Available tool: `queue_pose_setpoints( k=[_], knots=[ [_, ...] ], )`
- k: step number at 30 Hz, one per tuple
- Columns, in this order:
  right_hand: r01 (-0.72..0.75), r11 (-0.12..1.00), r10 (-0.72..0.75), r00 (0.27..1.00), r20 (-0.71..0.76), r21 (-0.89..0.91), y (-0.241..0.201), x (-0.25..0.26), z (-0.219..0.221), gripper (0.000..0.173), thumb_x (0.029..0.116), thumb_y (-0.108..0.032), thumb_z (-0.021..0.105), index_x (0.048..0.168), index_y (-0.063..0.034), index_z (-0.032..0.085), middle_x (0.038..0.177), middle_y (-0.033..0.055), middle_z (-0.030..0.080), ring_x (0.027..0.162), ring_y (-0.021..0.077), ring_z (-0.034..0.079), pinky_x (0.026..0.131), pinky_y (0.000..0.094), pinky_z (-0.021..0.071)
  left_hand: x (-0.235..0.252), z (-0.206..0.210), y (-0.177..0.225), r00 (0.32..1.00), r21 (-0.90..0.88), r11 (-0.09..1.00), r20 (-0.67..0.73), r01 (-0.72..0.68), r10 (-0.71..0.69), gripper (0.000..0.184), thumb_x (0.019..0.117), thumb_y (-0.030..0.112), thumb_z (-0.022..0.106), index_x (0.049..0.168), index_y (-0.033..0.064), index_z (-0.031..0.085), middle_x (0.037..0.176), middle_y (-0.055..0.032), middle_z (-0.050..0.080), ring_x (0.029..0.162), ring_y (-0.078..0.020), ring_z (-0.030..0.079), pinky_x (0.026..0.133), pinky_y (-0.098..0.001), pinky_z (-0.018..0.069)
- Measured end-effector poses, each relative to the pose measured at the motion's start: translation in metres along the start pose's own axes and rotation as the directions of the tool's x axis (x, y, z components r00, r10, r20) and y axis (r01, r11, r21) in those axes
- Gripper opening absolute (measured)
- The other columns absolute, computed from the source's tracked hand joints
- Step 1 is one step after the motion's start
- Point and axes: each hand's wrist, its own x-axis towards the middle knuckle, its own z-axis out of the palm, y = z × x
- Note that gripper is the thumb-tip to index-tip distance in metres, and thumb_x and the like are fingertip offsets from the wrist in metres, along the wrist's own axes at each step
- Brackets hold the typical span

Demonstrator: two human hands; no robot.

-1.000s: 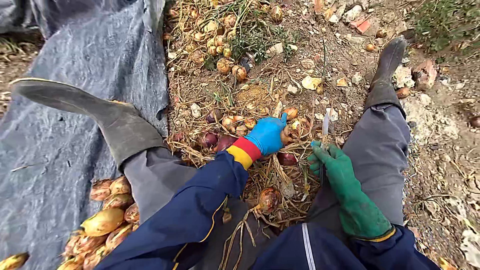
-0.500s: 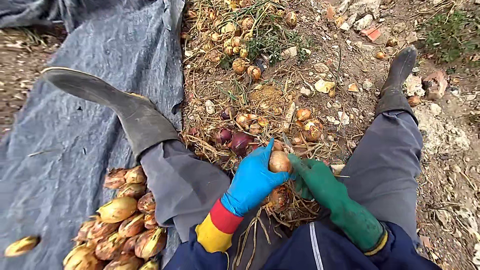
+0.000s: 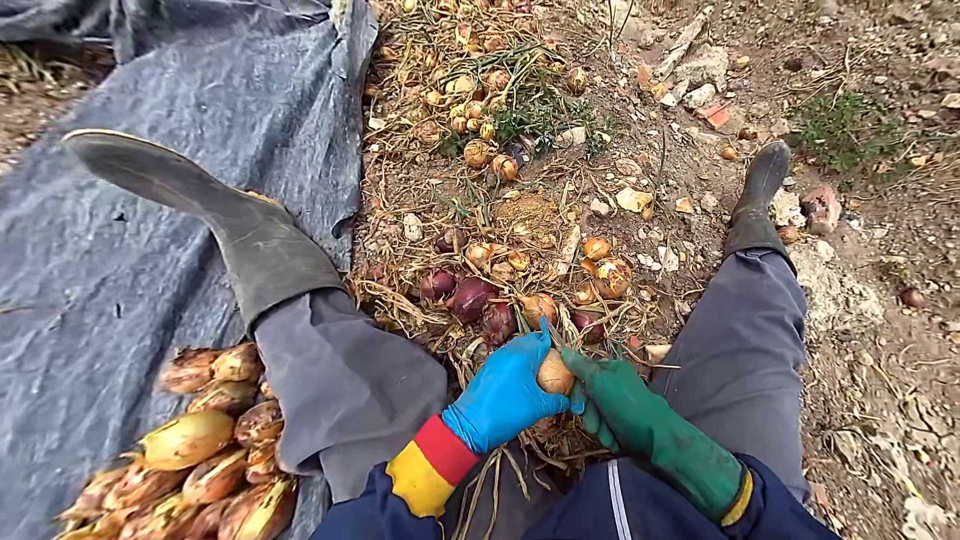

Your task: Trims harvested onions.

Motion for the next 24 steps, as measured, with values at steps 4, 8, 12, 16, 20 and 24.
queue_pose_setpoints(
  k=[4,8,12,16,20,24],
  knots=[
    [0.139,0.953,-0.178,0.976,0.128,0.268,-0.026,-0.038,0.008,0.069,0.1039,-0.066,0.039,0.082,-0.0054,0.064,0.059,0.0068,0.056,0.042,0.0154,0.052,0.038,0.0303,0.0475,0.003,-0.021,-0.026,0.943,0.03,0.984,-0.291,0.178,-0.162,0.094,0.075,0.055,0.084,0.153,0.0153,0.05,0.129,-0.0082,0.068,0.119,-0.0264,0.064,0.102,-0.054,0.0519],
    [0.36,0.925,-0.341,0.927,-0.154,0.12,-0.036,-0.043,-0.001,0.064,0.1036,-0.065,0.043,0.095,-0.0069,0.07,0.065,0.0118,0.065,0.048,0.0229,0.061,0.045,0.0357,0.0552,-0.01,-0.045,-0.055,0.784,-0.924,0.376,-0.182,0.07,-0.593,0.055,0.0982,0.044,0.066,0.142,0.0115,0.06,0.129,-0.0123,0.069,0.114,-0.0253,0.069,0.094,-0.046,0.0587],
    [0.314,0.929,-0.359,0.891,-0.279,-0.195,-0.03,-0.007,0.016,0.058,0.0867,-0.069,0.069,0.11,-0.0161,0.065,0.075,0.0024,0.073,0.061,0.0192,0.071,0.058,0.0388,0.0632,-0.014,-0.035,-0.013,0.834,-0.921,-0.335,0.022,-0.197,-0.551,0.076,0.0962,0.07,0.051,0.151,0.0182,0.043,0.142,-0.0178,0.059,0.125,-0.0367,0.063,0.102,-0.0557,0.0543],
    [0.217,0.873,-0.399,0.834,-0.382,-0.437,-0.032,-0.001,0.037,0.076,0.0726,-0.081,0.072,0.113,-0.0163,0.065,0.074,0.0016,0.067,0.065,0.0191,0.068,0.063,0.0473,0.0607,-0.01,-0.001,0.031,0.842,-0.865,-0.428,0.012,-0.262,-0.539,0.077,0.097,0.074,0.044,0.15,0.0178,0.046,0.138,-0.0154,0.062,0.122,-0.0324,0.064,0.1,-0.0522,0.0547],
    [0.187,0.862,-0.418,0.79,-0.449,-0.472,-0.025,0.005,0.035,0.084,0.0729,-0.087,0.064,0.116,-0.0149,0.066,0.075,0.0031,0.067,0.07,0.0213,0.068,0.066,0.0501,0.0594,0.001,0.027,0.057,0.819,-0.862,-0.432,0.035,-0.266,-0.573,0.067,0.1005,0.064,0.048,0.146,0.0153,0.05,0.132,-0.0125,0.065,0.118,-0.027,0.065,0.099,-0.0517,0.0548],
    [0.328,0.88,-0.457,0.78,-0.428,-0.343,-0.016,0.009,0.028,0.073,0.0891,-0.083,0.048,0.109,-0.015,0.066,0.071,0.0012,0.067,0.062,0.0187,0.067,0.061,0.0442,0.0604,0.005,0.033,0.051,0.851,-0.833,-0.493,0.055,-0.249,-0.522,0.055,0.1054,0.051,0.047,0.141,0.0092,0.053,0.124,-0.0168,0.067,0.107,-0.0285,0.07,0.093,-0.0467,0.0579]
  ],
)
